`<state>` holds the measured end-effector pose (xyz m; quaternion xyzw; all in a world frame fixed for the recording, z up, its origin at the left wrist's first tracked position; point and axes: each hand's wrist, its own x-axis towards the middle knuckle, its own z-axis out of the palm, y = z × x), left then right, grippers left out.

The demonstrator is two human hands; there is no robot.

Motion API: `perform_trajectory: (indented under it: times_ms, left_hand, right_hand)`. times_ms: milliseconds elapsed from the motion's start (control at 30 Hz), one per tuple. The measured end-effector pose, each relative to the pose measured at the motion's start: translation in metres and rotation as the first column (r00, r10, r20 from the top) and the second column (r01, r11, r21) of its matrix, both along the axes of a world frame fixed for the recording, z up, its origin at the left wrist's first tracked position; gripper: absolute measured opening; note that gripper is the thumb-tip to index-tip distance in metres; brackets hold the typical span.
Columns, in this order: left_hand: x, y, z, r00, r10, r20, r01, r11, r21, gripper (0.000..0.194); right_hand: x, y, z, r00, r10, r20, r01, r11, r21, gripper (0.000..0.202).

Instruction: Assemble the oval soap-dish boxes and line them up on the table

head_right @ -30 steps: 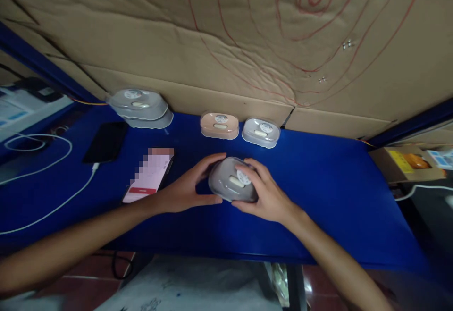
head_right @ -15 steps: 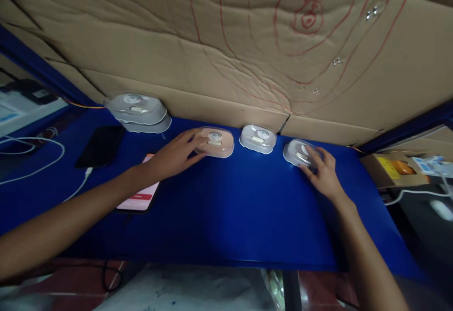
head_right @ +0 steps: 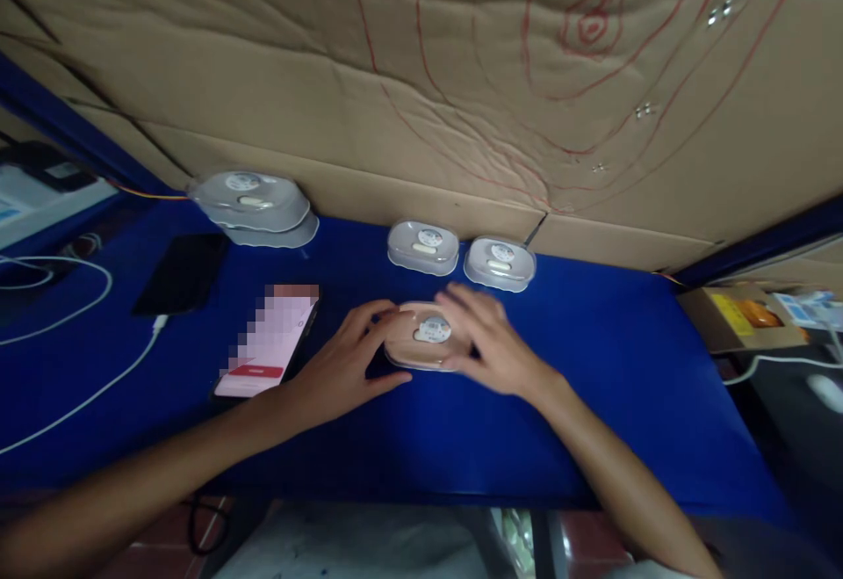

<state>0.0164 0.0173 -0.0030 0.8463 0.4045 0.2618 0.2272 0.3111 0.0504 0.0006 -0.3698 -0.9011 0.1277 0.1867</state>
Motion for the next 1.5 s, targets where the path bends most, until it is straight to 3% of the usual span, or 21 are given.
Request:
perform_trajectory:
  times_ms: [67, 100, 300, 400, 533, 667, 733, 867, 967, 1067, 1233, 1433, 1500]
  left_hand:
    - [-0.003, 0.0, -0.006, 0.999, 0.018, 0.042, -0.015, 0.998, -0.067, 0.089]
    - [-0.004, 0.0, -0.008, 0.998, 0.017, 0.068, -0.01, 0.995, -0.102, 0.095]
    - [-0.01, -0.002, -0.014, 0.985, -0.079, 0.153, 0.117, 0.96, -0.256, 0.119]
    - [-0.01, -0.005, -0.014, 0.99, -0.058, 0.131, 0.088, 0.966, -0.241, 0.122]
    - [-0.011, -0.008, -0.015, 0.99, -0.104, 0.096, 0.122, 0.972, -0.199, 0.107]
    - [-0.013, -0.006, -0.014, 0.983, -0.127, 0.131, 0.147, 0.977, -0.155, 0.097]
    - [-0.012, -0.004, -0.013, 0.981, -0.1, 0.164, 0.128, 0.976, -0.175, 0.095]
    - [-0.01, -0.002, -0.012, 0.953, -0.009, 0.301, 0.096, 0.957, -0.273, 0.099]
    - [-0.007, -0.002, -0.014, 0.909, 0.069, 0.411, 0.092, 0.928, -0.36, 0.103]
    - [-0.009, -0.001, -0.017, 0.893, 0.039, 0.448, 0.157, 0.907, -0.391, 0.116]
    - [-0.019, 0.002, -0.02, 0.931, -0.152, 0.333, 0.272, 0.896, -0.352, 0.15]
    - [-0.027, 0.0, -0.014, 0.962, -0.251, 0.111, 0.273, 0.917, -0.29, 0.155]
    - [-0.028, 0.0, -0.009, 0.964, -0.251, 0.091, 0.267, 0.922, -0.282, 0.145]
  right_hand:
    - [-0.016, -0.021, 0.002, 0.99, 0.137, -0.03, -0.139, 0.986, -0.09, 0.083]
    - [-0.02, -0.029, 0.003, 0.987, 0.147, -0.062, -0.153, 0.981, -0.121, 0.079]
    - [-0.007, -0.031, 0.002, 0.952, 0.007, -0.305, -0.104, 0.947, -0.303, 0.057]
    - [0.003, -0.019, -0.005, 0.959, -0.071, -0.276, 0.01, 0.976, -0.217, 0.054]
    - [0.016, -0.002, -0.02, 0.96, -0.23, -0.161, 0.221, 0.973, -0.069, 0.051]
    - [0.019, -0.001, -0.022, 0.957, -0.288, -0.044, 0.29, 0.956, 0.038, 0.047]
    - [0.012, -0.01, -0.014, 0.979, -0.202, -0.035, 0.204, 0.976, 0.071, 0.049]
    - [-0.013, -0.032, 0.0, 0.993, 0.119, 0.017, -0.119, 0.993, 0.016, 0.063]
    - [-0.027, -0.041, 0.0, 0.99, 0.139, 0.016, -0.139, 0.99, 0.01, 0.054]
    - [-0.029, -0.041, -0.004, 0.992, 0.116, -0.048, -0.117, 0.993, -0.006, 0.05]
    - [-0.017, -0.032, -0.001, 0.973, 0.07, -0.222, -0.087, 0.994, -0.069, 0.049]
    - [0.005, -0.023, 0.012, 0.956, -0.01, -0.292, -0.055, 0.976, -0.212, 0.045]
    - [0.012, -0.021, 0.014, 0.96, -0.02, -0.279, -0.044, 0.974, -0.221, 0.046]
